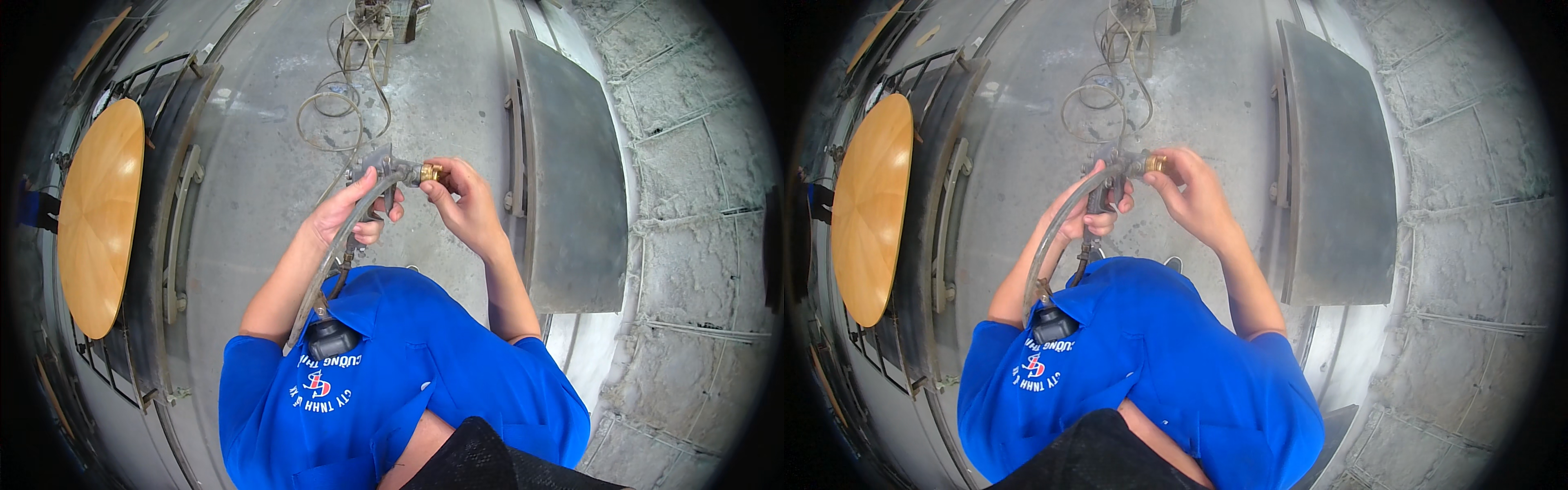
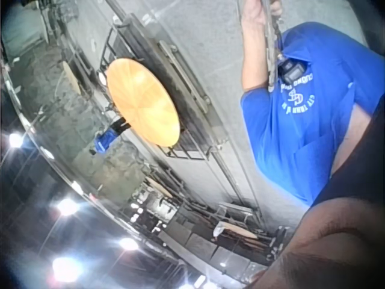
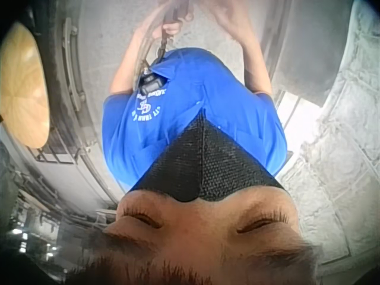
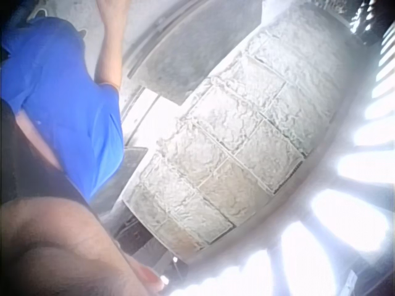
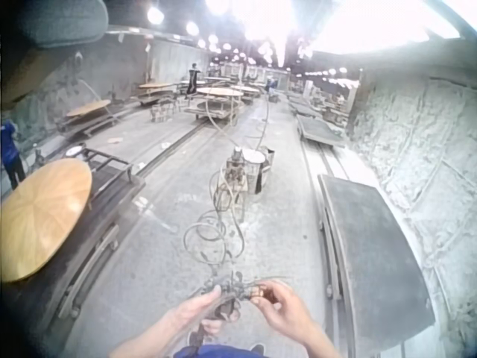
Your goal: The person receives a small brass nozzle from a coworker and attaches it to a spray gun. They then connect the spray gun to a hose and adjust the nozzle and gun components while standing in a workshop.
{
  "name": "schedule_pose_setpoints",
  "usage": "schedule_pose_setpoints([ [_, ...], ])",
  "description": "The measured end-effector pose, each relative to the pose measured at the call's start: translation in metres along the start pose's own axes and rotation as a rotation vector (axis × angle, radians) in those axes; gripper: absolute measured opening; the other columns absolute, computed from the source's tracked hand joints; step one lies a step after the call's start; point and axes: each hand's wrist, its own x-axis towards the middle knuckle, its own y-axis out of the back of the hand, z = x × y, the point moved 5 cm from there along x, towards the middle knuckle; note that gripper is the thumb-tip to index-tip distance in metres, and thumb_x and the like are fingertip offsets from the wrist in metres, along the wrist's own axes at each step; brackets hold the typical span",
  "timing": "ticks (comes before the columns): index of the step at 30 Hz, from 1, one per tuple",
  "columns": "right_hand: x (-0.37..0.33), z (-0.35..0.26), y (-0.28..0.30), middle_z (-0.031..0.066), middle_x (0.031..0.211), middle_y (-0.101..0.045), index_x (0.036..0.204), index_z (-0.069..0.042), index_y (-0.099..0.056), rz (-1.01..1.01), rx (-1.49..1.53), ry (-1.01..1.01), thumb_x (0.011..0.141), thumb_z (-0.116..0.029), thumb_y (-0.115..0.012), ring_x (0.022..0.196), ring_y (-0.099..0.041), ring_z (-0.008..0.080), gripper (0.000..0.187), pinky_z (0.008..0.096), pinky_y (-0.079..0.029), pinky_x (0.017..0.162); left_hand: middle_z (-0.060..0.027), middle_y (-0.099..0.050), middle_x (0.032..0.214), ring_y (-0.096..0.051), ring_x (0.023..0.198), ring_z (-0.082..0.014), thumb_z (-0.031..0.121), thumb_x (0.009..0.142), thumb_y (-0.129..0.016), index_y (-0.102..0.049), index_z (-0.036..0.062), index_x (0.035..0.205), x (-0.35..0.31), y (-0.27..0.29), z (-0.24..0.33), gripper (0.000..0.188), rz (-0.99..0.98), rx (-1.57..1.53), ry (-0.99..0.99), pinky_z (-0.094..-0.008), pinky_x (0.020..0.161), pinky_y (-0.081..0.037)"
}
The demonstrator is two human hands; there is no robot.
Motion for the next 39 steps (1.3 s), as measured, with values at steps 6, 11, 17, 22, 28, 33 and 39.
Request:
schedule_pose_setpoints([
  [6,-0.004,0.0,0.0,0.0032,0.096,-0.061,0.119,0.001,-0.057,0.051,0.122,0.054,0.093,-0.013,-0.072,0.083,-0.058,0.0091,0.033,0.026,-0.049,0.072,-0.0098,-0.059,0.095,-0.037,0.043,-0.0049,0.059,0.103,-0.037,-0.057,0.0035,0.117,0.0,-0.001,0.001,0.061,0.011,0.018,-0.001,-0.022,0.04,-0.033],
  [11,-0.002,0.006,-0.004,0.0081,0.091,-0.061,0.119,0.0,-0.056,0.019,0.1,-0.082,0.089,-0.011,-0.073,0.08,-0.063,0.0184,0.037,0.0325,-0.051,0.072,-0.0099,-0.059,0.095,-0.037,0.043,-0.0049,0.06,0.103,-0.037,-0.057,0.0035,0.116,0.001,0.001,0.0,0.061,0.024,0.007,0.013,-0.0219,0.04,-0.033],
  [17,0.0,-0.003,-0.001,0.0072,0.099,-0.059,0.117,0.001,-0.059,0.038,-0.012,0.053,0.092,-0.011,-0.071,0.085,-0.062,0.0142,0.03,0.0286,-0.052,0.077,-0.01,-0.059,0.095,-0.037,0.043,-0.005,0.061,0.103,-0.037,-0.058,0.0035,0.116,0.001,0.003,-0.001,0.062,0.036,0.012,0.019,-0.0219,0.04,-0.033],
  [22,0.0,0.001,-0.002,0.0068,0.099,-0.059,0.113,0.001,-0.062,0.038,0.092,-0.004,0.092,-0.01,-0.071,0.085,-0.062,0.0142,0.026,0.0285,-0.052,0.078,-0.01,-0.059,0.095,-0.037,0.043,-0.005,0.061,0.103,-0.037,-0.058,0.0038,0.117,0.001,0.003,0.0,0.062,0.017,0.034,0.005,-0.0216,0.04,-0.033],
  [28,0.001,-0.005,0.0,0.0098,0.098,-0.06,0.113,0.0,-0.061,0.08,0.111,0.13,0.089,-0.01,-0.073,0.087,-0.065,0.0205,0.029,0.032,-0.053,0.075,-0.0106,-0.058,0.092,-0.036,0.041,-0.0047,0.062,0.103,-0.033,-0.057,0.002,0.116,0.002,0.005,-0.001,0.065,0.073,0.024,0.002,-0.0219,0.038,-0.027],
  [33,0.0,-0.002,-0.003,0.011,0.104,-0.059,0.119,-0.002,-0.058,0.072,0.028,0.184,0.088,-0.004,-0.07,0.089,-0.064,0.0213,0.033,0.0319,-0.052,0.077,-0.0105,-0.058,0.093,-0.036,0.041,-0.0051,0.062,0.103,-0.033,-0.056,0.003,0.117,0.001,0.012,-0.005,0.065,0.082,0.033,0.011,-0.0224,0.039,-0.027],
  [39,-0.006,0.01,-0.007,0.012,0.107,-0.058,0.12,-0.001,-0.058,0.088,0.056,0.151,0.088,-0.007,-0.071,0.093,-0.063,0.0218,0.035,0.032,-0.052,0.078,-0.0067,-0.059,0.097,-0.036,0.044,-0.0051,0.062,0.103,-0.033,-0.057,0.0073,0.119,0.001,0.021,-0.008,0.062,0.04,0.046,0.048,-0.0236,0.043,-0.031],
])
